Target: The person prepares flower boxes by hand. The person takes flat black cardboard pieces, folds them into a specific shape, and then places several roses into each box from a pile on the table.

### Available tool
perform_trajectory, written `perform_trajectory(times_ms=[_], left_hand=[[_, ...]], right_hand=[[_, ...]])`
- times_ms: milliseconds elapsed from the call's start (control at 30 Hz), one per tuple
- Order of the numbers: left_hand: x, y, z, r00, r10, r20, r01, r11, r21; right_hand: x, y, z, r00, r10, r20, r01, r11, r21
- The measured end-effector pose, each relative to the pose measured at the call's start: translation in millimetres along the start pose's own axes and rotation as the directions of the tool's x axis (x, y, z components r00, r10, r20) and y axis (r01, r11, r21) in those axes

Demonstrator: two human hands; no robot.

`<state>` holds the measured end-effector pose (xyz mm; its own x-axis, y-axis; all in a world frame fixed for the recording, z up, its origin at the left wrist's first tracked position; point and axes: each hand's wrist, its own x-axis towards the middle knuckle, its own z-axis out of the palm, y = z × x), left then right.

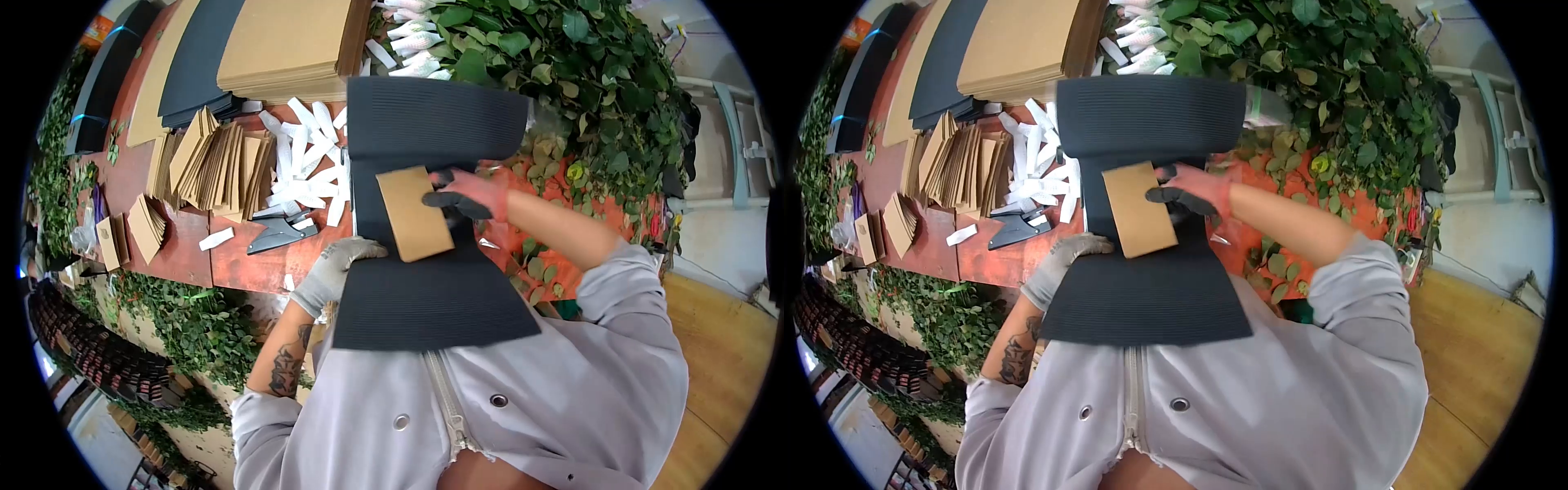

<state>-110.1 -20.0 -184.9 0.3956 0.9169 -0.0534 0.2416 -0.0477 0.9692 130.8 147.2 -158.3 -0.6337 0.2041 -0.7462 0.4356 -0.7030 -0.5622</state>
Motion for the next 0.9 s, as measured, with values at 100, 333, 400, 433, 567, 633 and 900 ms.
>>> perform_trajectory(times_ms=[100,333,400,433,567,633,900], left_hand=[[6,-1,-2,0.998,0.067,0.004,-0.066,0.967,0.247],[0,1,-8,1.000,0.011,-0.026,0.006,0.812,0.584],[-1,1,-12,0.999,-0.030,-0.020,0.036,0.833,0.552],[-2,-2,-17,1.000,-0.024,-0.007,0.024,0.832,0.554],[10,14,-40,0.991,-0.133,0.017,0.123,0.950,0.286],[36,27,-46,0.999,0.037,-0.022,-0.023,0.883,0.468],[69,-3,-29,0.964,-0.113,0.240,-0.159,0.479,0.864]], right_hand=[[55,38,-5,0.771,-0.584,-0.254,0.350,0.722,-0.597],[17,-9,27,0.926,-0.121,-0.357,-0.137,0.774,-0.618],[29,-1,30,0.908,-0.196,-0.371,-0.088,0.775,-0.625],[34,2,31,0.885,-0.267,-0.380,-0.041,0.771,-0.635],[38,4,32,0.874,-0.235,-0.426,-0.160,0.688,-0.708],[43,7,29,0.856,-0.338,-0.391,-0.148,0.565,-0.812],[-64,-40,66,0.926,-0.366,0.091,0.119,0.055,-0.991]])
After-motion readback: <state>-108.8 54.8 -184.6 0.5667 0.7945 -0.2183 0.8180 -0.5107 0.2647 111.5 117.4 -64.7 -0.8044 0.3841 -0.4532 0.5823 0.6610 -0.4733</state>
